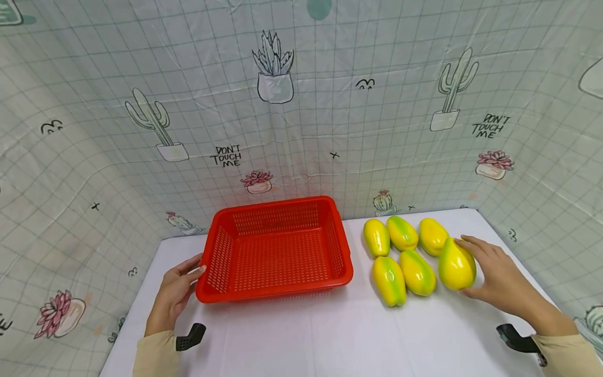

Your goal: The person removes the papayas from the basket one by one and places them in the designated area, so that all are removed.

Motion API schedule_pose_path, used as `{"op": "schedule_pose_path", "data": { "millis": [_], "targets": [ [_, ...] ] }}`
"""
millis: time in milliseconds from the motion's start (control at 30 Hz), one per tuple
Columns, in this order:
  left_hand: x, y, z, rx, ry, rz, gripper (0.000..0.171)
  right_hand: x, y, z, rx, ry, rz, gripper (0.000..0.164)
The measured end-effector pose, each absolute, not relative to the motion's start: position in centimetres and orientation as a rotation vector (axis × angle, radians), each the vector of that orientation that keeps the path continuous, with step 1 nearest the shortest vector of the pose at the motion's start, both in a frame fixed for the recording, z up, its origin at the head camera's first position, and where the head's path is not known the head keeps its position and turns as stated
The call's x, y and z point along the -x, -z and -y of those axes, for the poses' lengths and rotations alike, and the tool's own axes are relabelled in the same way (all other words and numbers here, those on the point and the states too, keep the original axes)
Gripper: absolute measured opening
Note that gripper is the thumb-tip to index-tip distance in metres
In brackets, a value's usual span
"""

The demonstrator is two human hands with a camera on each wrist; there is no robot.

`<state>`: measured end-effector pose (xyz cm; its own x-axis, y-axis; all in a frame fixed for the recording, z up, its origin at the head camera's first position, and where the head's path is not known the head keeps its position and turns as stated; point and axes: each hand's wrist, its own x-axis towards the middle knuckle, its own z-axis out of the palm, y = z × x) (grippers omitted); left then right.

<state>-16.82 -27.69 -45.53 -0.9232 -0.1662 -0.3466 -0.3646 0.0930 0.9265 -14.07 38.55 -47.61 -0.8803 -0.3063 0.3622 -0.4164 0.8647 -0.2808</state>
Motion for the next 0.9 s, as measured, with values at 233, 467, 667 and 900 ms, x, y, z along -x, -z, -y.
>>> {"op": "schedule_pose_path", "data": {
  "millis": [233, 467, 667, 900],
  "targets": [
    [16.8, 45.5, 27.6, 0.549, -1.95, -2.204, 0.06, 14.0, 49.1, -39.6, -0.588, -0.548, 2.782, 0.114],
    [16.7, 45.5, 27.5, 0.552, -1.949, -2.201, 0.06, 14.1, 50.2, -39.6, -0.634, -0.564, 2.861, 0.111],
    [16.6, 45.5, 27.4, 0.558, -1.948, -2.207, 0.06, 14.1, 50.5, -39.6, -0.671, -0.605, 2.875, 0.11],
    [16.6, 45.4, 27.4, 0.562, -1.943, -2.213, 0.06, 14.4, 50.5, -39.4, -0.728, -0.597, 2.868, 0.111]
  ]
}}
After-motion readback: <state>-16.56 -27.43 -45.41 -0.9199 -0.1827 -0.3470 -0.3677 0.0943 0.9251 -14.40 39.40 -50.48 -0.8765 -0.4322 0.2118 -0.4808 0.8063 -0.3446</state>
